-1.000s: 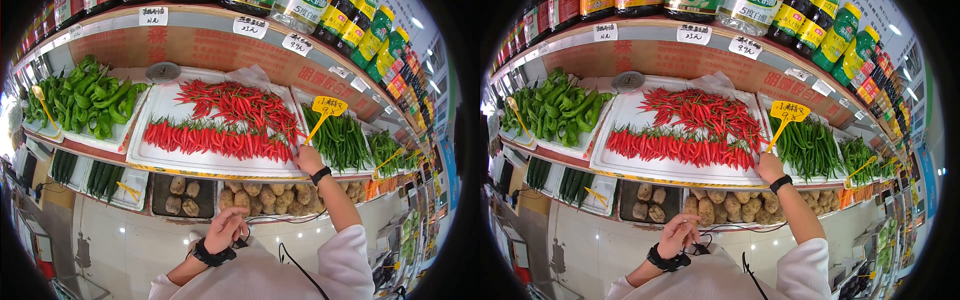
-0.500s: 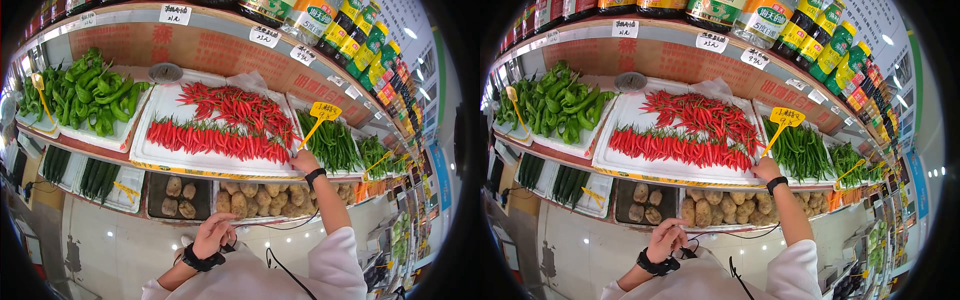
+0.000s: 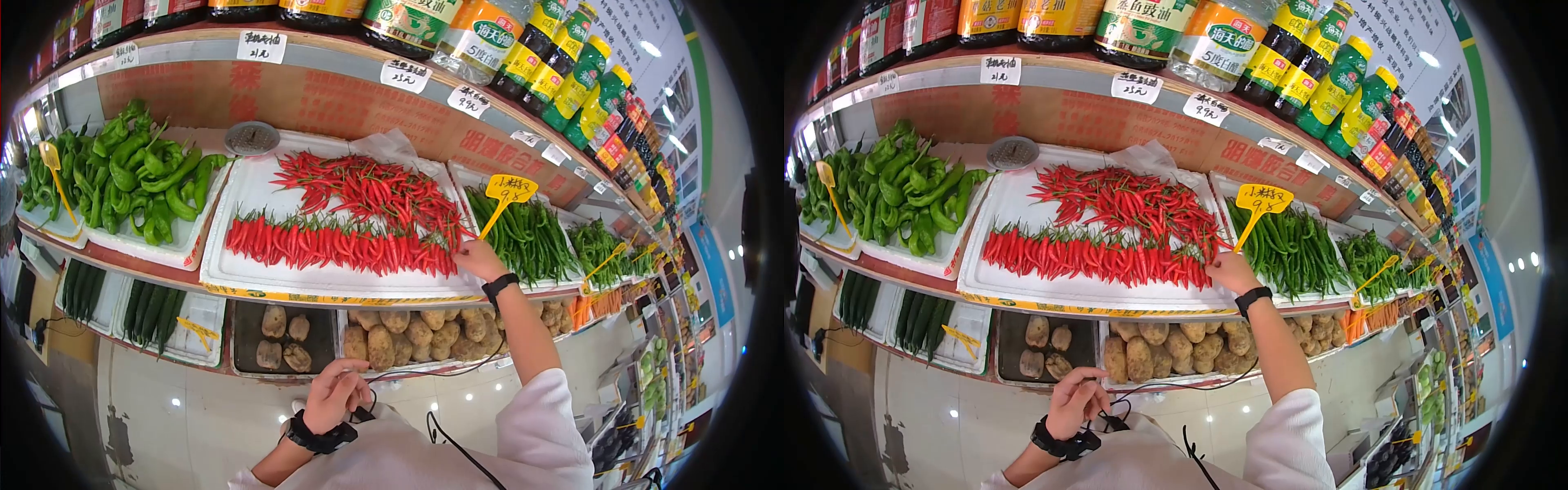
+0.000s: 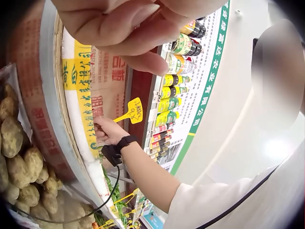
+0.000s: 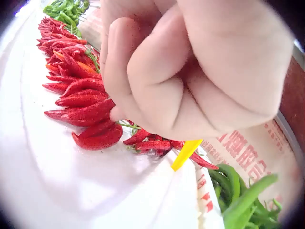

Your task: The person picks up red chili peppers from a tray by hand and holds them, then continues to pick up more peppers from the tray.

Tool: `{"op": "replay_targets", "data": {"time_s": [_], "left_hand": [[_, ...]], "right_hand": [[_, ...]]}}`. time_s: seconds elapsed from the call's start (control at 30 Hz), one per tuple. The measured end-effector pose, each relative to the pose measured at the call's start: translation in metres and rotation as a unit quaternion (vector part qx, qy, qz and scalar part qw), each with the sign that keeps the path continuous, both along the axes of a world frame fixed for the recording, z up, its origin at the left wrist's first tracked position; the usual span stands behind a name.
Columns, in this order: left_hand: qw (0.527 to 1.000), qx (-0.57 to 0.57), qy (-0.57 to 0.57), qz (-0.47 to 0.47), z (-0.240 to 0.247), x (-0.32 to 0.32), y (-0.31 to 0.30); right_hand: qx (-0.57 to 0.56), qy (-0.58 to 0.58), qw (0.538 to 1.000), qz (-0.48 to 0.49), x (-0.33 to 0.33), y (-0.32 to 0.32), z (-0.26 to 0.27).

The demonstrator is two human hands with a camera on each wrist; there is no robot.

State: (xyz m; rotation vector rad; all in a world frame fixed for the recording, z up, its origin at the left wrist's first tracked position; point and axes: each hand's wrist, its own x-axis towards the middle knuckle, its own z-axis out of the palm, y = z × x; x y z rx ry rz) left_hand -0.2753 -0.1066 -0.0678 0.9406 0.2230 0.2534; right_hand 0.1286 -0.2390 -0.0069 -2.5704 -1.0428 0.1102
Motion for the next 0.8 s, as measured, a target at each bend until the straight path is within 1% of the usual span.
{"op": "replay_targets", "data": {"time_s": [0.1, 0.17, 0.2, 0.27, 0.4, 0.47, 0.6, 0.67, 0.8], "left_hand": [[0.999, 0.028, 0.003, 0.017, 0.002, 0.003, 0.001], [0.999, 0.026, -0.001, 0.026, 0.001, 0.003, 0.002], [0.999, 0.027, -0.001, 0.027, 0.000, 0.003, 0.001], [0.999, 0.017, 0.003, 0.027, -0.002, 0.005, 0.000], [0.999, 0.018, -0.004, 0.029, -0.003, 0.005, 0.002], [0.999, 0.018, -0.002, 0.029, -0.003, 0.005, 0.003], [1.000, 0.018, -0.002, 0.026, -0.007, 0.003, 0.007], [1.000, -0.008, -0.002, 0.012, -0.008, 0.001, 0.010], [1.000, 0.002, 0.002, 0.016, -0.010, -0.001, 0.013]], "right_hand": [[0.001, 0.004, 1.000, -0.004, 0.008, 0.003, -0.006], [-0.027, -0.099, 0.992, -0.073, 0.006, 0.007, -0.005], [-0.027, -0.099, 0.992, -0.072, 0.004, 0.011, -0.004], [-0.147, -0.123, 0.974, -0.123, -0.002, 0.019, 0.000], [-0.152, -0.096, 0.974, -0.135, 0.017, 0.024, -0.018], [-0.126, -0.065, 0.977, -0.157, 0.024, 0.028, -0.022], [-0.119, -0.066, 0.978, -0.158, 0.029, 0.035, -0.024], [-0.137, -0.082, 0.972, -0.175, 0.028, 0.039, -0.026], [-0.155, -0.080, 0.967, -0.187, 0.021, 0.045, -0.018]]}}
